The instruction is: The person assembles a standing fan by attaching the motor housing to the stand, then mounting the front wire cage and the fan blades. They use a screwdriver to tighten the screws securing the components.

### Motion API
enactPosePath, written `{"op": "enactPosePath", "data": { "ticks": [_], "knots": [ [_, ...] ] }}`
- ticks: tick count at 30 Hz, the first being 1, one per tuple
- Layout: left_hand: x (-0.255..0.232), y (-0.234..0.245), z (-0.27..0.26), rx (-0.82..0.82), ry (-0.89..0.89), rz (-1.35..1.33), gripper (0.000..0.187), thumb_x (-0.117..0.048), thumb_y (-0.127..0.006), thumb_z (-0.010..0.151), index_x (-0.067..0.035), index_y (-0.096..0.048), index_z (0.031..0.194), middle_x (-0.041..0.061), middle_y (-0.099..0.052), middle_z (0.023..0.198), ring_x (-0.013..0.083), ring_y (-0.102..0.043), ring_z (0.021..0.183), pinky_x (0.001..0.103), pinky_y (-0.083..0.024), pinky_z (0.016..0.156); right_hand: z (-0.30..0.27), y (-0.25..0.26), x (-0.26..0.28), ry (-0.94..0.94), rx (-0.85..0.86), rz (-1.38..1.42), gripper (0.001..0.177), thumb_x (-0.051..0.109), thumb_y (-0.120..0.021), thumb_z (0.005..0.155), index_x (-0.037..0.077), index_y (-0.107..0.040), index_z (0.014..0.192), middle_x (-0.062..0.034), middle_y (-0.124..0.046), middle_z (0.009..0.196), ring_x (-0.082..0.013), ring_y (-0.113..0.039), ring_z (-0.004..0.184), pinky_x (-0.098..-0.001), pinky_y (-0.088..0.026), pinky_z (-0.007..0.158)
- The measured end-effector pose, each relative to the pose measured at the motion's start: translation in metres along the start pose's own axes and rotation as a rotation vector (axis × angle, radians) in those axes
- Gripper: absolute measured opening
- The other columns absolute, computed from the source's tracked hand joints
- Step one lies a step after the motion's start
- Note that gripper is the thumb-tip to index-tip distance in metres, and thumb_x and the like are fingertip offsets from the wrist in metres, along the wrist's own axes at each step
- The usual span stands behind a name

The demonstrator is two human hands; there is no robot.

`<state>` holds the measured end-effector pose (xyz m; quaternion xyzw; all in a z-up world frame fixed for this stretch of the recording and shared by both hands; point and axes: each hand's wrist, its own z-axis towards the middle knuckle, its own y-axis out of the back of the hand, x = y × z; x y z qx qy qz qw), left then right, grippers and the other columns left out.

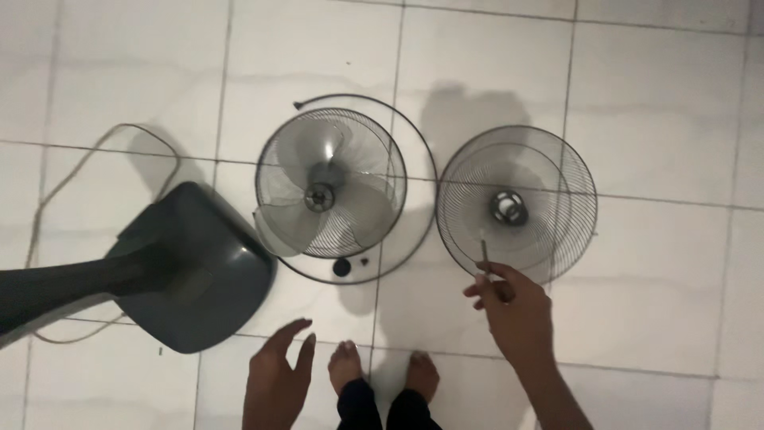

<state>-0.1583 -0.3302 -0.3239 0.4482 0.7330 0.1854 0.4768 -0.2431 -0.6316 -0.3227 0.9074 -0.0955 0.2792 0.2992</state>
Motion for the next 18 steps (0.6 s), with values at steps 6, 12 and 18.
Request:
{"op": "enactPosePath", "data": {
  "ticks": [6, 12, 18],
  "knots": [
    [-0.023, -0.012, 0.009, 0.099, 0.111, 0.036, 0.03, -0.024, -0.07, 0.089, -0.012, -0.073, 0.116, 0.012, -0.076, 0.115, 0.0326, -0.075, 0.098, 0.039, -0.057, 0.089, -0.003, -0.005, 0.002, -0.031, -0.017, 0.022, 0.03, 0.022, -0.065, 0.095, 0.008, -0.072, 0.12, -0.0052, -0.083, 0.081, -0.011, -0.074, 0.068, -0.0257, -0.051, 0.051],
    [-0.051, -0.031, 0.016, 0.145, -0.093, 0.081, 0.03, -0.023, -0.07, 0.088, -0.011, -0.073, 0.116, 0.013, -0.076, 0.116, 0.0335, -0.073, 0.105, 0.04, -0.057, 0.087, -0.012, 0.024, -0.021, -0.124, -0.111, 0.114, 0.029, 0.022, -0.065, 0.095, 0.009, -0.072, 0.12, -0.0043, -0.082, 0.08, -0.0124, -0.073, 0.067, -0.0303, -0.051, 0.052],
    [-0.087, -0.105, 0.037, 0.231, -0.17, 0.219, 0.029, -0.023, -0.071, 0.087, -0.013, -0.074, 0.114, 0.013, -0.075, 0.116, 0.0346, -0.07, 0.111, 0.041, -0.056, 0.092, 0.028, 0.084, -0.102, -0.209, -0.216, 0.088, 0.029, 0.021, -0.07, 0.092, 0.01, -0.075, 0.118, -0.0071, -0.081, 0.079, -0.0147, -0.074, 0.067, -0.0308, -0.057, 0.065]
  ]
}}
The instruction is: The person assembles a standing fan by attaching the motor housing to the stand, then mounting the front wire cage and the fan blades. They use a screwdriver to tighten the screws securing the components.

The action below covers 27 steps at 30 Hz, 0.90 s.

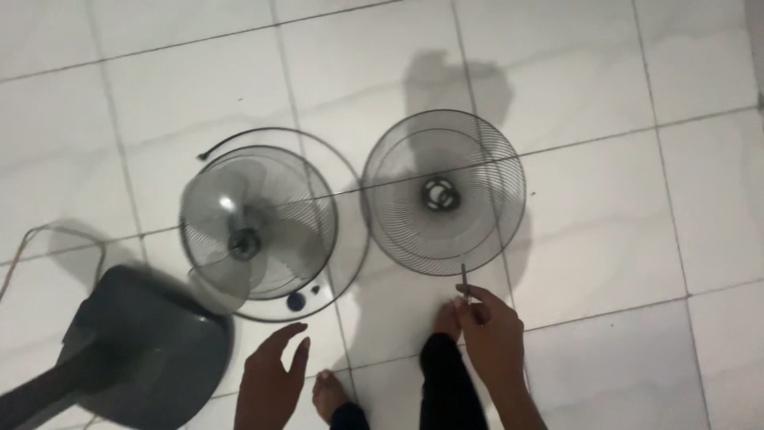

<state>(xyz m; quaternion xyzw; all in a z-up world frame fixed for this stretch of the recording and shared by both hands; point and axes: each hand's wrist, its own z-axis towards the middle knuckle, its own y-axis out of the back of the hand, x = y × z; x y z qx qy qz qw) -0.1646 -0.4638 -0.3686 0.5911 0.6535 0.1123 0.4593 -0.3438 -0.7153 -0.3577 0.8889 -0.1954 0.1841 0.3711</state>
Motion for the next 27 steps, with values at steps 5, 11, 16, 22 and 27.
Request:
{"op": "enactPosePath", "data": {
  "ticks": [5, 11, 16, 22, 27],
  "knots": [
    [-0.038, -0.08, 0.071, 0.008, -0.156, 0.081, 0.029, -0.022, -0.069, 0.089, -0.01, -0.072, 0.115, 0.015, -0.075, 0.114, 0.0361, -0.069, 0.11, 0.043, -0.055, 0.093, 0.111, 0.022, -0.063, -0.05, -0.044, 0.059, 0.022, 0.018, -0.065, 0.093, 0.008, -0.073, 0.112, -0.0079, -0.082, 0.082, -0.0181, -0.078, 0.07, -0.0316, -0.059, 0.068],
    [-0.024, -0.226, 0.196, -0.004, -0.279, 0.177, 0.04, -0.024, -0.067, 0.094, -0.005, -0.062, 0.129, 0.017, -0.067, 0.128, 0.0371, -0.061, 0.121, 0.046, -0.047, 0.104, 0.258, -0.025, -0.145, 0.206, -0.219, -0.134, 0.019, 0.014, -0.069, 0.089, 0.004, -0.074, 0.104, -0.0142, -0.078, 0.097, -0.0291, -0.075, 0.087, -0.039, -0.059, 0.077],
    [0.02, -0.321, 0.316, -0.09, -0.176, 0.071, 0.081, -0.023, -0.072, 0.09, 0.014, -0.029, 0.148, 0.039, -0.046, 0.138, 0.0521, -0.047, 0.127, 0.051, -0.043, 0.103, 0.366, -0.093, -0.188, 0.181, -0.058, -0.161, 0.043, 0.019, -0.075, 0.082, 0.006, -0.07, 0.122, -0.0162, -0.078, 0.105, -0.0306, -0.075, 0.095, -0.0403, -0.058, 0.084],
    [0.07, -0.376, 0.383, -0.029, 0.048, 0.012, 0.047, -0.017, -0.065, 0.099, 0.011, -0.049, 0.133, 0.026, -0.074, 0.11, 0.0427, -0.071, 0.106, 0.046, -0.055, 0.096, 0.427, -0.158, -0.176, 0.286, -0.002, -0.391, 0.087, 0.028, -0.091, 0.074, 0.008, -0.049, 0.147, -0.0283, -0.057, 0.119, -0.0412, -0.064, 0.106, -0.0476, -0.056, 0.087],
    [0.073, -0.369, 0.379, -0.034, 0.097, -0.262, 0.038, -0.008, -0.054, 0.1, 0.002, -0.053, 0.136, 0.016, -0.075, 0.102, 0.0254, -0.074, 0.076, 0.036, -0.06, 0.062, 0.426, -0.173, -0.155, 0.141, 0.088, -0.434, 0.091, 0.03, -0.086, 0.079, 0.019, -0.038, 0.156, -0.0242, -0.037, 0.14, -0.0394, -0.063, 0.109, -0.045, -0.06, 0.087]
  ]
}}
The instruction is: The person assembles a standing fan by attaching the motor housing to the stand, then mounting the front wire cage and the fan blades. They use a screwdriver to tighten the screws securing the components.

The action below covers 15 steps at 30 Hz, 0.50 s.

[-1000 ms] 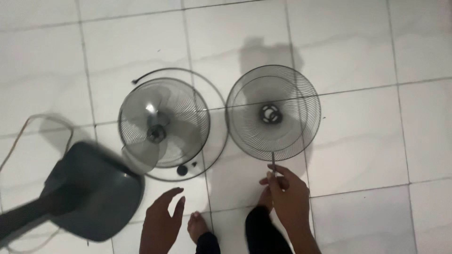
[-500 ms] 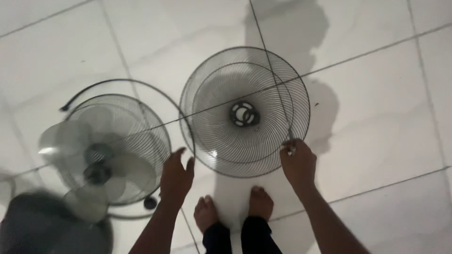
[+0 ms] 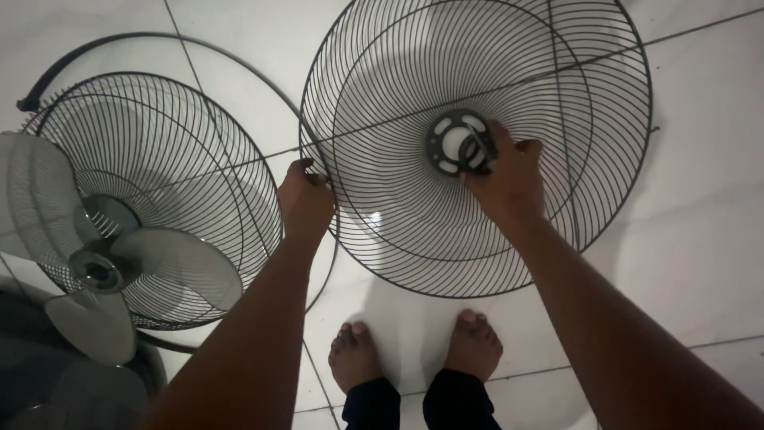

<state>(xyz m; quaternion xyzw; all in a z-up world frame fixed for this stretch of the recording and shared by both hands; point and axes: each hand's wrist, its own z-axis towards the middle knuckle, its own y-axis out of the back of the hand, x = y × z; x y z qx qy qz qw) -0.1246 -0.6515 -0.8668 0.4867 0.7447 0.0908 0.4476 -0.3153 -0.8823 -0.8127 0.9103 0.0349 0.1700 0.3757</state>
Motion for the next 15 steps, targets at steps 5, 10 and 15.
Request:
{"op": "enactPosePath", "data": {
  "ticks": [5, 10, 15],
  "knots": [
    [-0.025, 0.006, -0.009, 0.107, 0.155, -0.244, 0.037, -0.004, -0.051, 0.099, -0.008, -0.051, 0.135, 0.011, -0.064, 0.11, 0.0152, -0.071, 0.069, 0.032, -0.06, 0.05, -0.006, -0.015, -0.006, 0.073, 0.047, -0.114, 0.076, 0.024, -0.077, 0.088, 0.014, -0.041, 0.154, -0.0215, -0.04, 0.145, -0.0391, -0.068, 0.107, -0.0455, -0.064, 0.085],
    [-0.028, 0.01, -0.027, 0.126, 0.223, -0.357, 0.03, -0.003, -0.051, 0.102, -0.01, -0.057, 0.131, 0.008, -0.06, 0.113, 0.0145, -0.07, 0.072, 0.033, -0.06, 0.052, -0.026, 0.0, -0.071, 0.239, -0.36, 0.277, 0.076, 0.011, -0.085, 0.074, 0.003, -0.045, 0.138, -0.018, -0.061, 0.123, -0.0344, -0.066, 0.11, -0.0455, -0.056, 0.095],
    [-0.038, 0.013, -0.044, 0.139, 0.28, -0.401, 0.038, 0.003, -0.044, 0.098, -0.012, -0.053, 0.132, 0.005, -0.068, 0.116, 0.0168, -0.07, 0.07, 0.035, -0.059, 0.05, -0.056, 0.062, -0.139, -0.108, -0.463, 0.382, 0.059, 0.011, -0.081, 0.086, 0.006, -0.047, 0.134, -0.0121, -0.061, 0.113, -0.0212, -0.059, 0.094, -0.0391, -0.051, 0.075]
  ]
}}
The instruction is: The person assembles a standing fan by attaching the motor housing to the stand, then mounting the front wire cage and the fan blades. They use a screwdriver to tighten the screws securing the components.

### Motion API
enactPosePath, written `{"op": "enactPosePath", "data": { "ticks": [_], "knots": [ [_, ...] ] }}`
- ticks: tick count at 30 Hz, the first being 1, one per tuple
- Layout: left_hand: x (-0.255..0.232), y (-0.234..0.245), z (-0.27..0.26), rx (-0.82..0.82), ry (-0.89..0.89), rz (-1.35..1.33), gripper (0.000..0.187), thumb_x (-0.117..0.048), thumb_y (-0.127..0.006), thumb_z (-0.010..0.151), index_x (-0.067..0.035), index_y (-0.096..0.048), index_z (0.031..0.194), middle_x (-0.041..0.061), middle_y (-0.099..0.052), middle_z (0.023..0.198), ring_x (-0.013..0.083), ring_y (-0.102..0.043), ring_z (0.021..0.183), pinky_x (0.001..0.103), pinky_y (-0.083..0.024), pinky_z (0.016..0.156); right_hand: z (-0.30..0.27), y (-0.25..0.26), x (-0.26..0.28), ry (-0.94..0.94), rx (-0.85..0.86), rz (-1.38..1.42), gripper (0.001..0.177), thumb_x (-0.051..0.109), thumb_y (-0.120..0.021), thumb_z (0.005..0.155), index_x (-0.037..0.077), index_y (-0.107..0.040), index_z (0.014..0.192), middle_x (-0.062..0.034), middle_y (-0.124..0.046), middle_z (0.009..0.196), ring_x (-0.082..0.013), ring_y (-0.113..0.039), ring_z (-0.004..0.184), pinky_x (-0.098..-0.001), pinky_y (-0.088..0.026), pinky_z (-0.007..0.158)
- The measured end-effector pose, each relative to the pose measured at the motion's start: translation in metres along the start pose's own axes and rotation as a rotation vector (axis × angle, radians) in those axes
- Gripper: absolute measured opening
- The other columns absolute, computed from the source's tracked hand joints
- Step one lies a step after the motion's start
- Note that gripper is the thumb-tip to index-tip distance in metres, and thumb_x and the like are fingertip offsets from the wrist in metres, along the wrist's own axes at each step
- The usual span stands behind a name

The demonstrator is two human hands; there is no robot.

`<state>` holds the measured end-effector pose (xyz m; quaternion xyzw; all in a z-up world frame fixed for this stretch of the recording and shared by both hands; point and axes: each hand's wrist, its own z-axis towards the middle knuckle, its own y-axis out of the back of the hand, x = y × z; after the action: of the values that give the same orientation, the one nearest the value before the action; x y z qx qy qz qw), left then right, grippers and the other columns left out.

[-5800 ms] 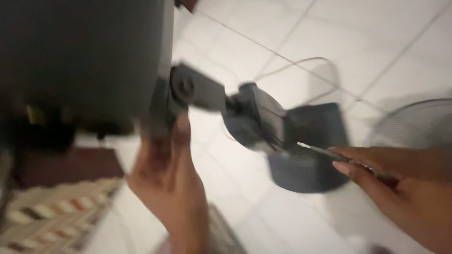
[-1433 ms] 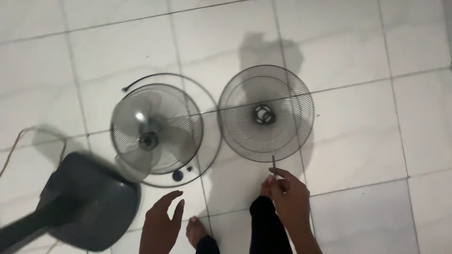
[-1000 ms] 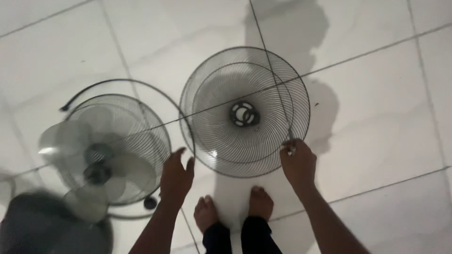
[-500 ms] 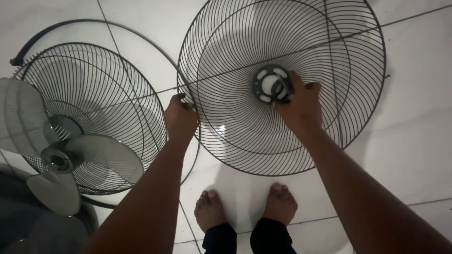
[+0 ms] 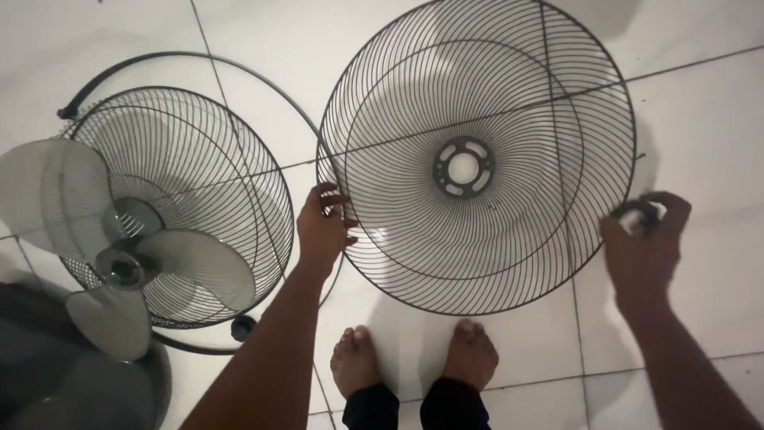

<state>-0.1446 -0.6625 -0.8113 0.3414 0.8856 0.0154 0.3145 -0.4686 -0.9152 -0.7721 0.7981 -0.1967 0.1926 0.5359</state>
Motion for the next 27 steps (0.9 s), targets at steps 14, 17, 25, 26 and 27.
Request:
{"op": "enactPosePath", "data": {
  "ticks": [14, 17, 25, 26, 27],
  "knots": [
    [0.045, 0.012, -0.047, -0.073, 0.077, -0.073, 0.037, 0.003, -0.043, 0.098, -0.012, -0.051, 0.13, 0.005, -0.065, 0.116, 0.0216, -0.073, 0.075, 0.035, -0.059, 0.052, -0.023, -0.016, -0.028, -0.362, 0.064, -0.018, 0.065, 0.021, -0.089, 0.075, 0.006, -0.046, 0.121, -0.0041, -0.063, 0.088, -0.0124, -0.059, 0.061, -0.0299, -0.052, 0.046],
    [0.048, 0.015, -0.05, -0.047, 0.082, -0.103, 0.038, 0.003, -0.042, 0.098, -0.014, -0.049, 0.131, 0.005, -0.065, 0.116, 0.0207, -0.072, 0.076, 0.035, -0.059, 0.054, -0.02, -0.016, -0.028, -0.307, 0.143, 0.015, 0.061, 0.018, -0.084, 0.077, 0.015, -0.057, 0.131, -0.0065, -0.064, 0.086, -0.0151, -0.057, 0.059, -0.0323, -0.047, 0.045],
    [0.023, 0.043, -0.08, -0.02, -0.052, -0.263, 0.045, 0.005, -0.038, 0.097, -0.016, -0.048, 0.135, 0.004, -0.062, 0.119, 0.0206, -0.071, 0.082, 0.035, -0.058, 0.059, -0.036, 0.006, 0.013, -0.263, 0.124, 0.028, 0.035, 0.015, -0.082, 0.08, 0.004, -0.057, 0.103, -0.0082, -0.059, 0.078, -0.0181, -0.054, 0.054, -0.0331, -0.046, 0.044],
    [0.013, 0.055, -0.09, -0.036, -0.045, -0.267, 0.044, 0.003, -0.04, 0.097, -0.017, -0.047, 0.136, 0.004, -0.062, 0.121, 0.021, -0.072, 0.085, 0.035, -0.059, 0.061, -0.031, 0.012, 0.032, -0.263, 0.132, 0.089, 0.035, 0.015, -0.081, 0.081, 0.005, -0.056, 0.103, -0.0097, -0.059, 0.077, -0.0189, -0.052, 0.052, -0.0338, -0.043, 0.043],
    [0.003, 0.072, -0.106, -0.052, -0.037, -0.272, 0.042, 0.001, -0.042, 0.098, -0.017, -0.045, 0.136, 0.004, -0.062, 0.123, 0.0214, -0.073, 0.088, 0.035, -0.06, 0.063, -0.034, 0.022, 0.052, -0.202, 0.157, 0.087, 0.035, 0.016, -0.081, 0.082, 0.004, -0.057, 0.104, -0.0102, -0.06, 0.077, -0.0193, -0.053, 0.054, -0.0342, -0.044, 0.046]
  ]
}}
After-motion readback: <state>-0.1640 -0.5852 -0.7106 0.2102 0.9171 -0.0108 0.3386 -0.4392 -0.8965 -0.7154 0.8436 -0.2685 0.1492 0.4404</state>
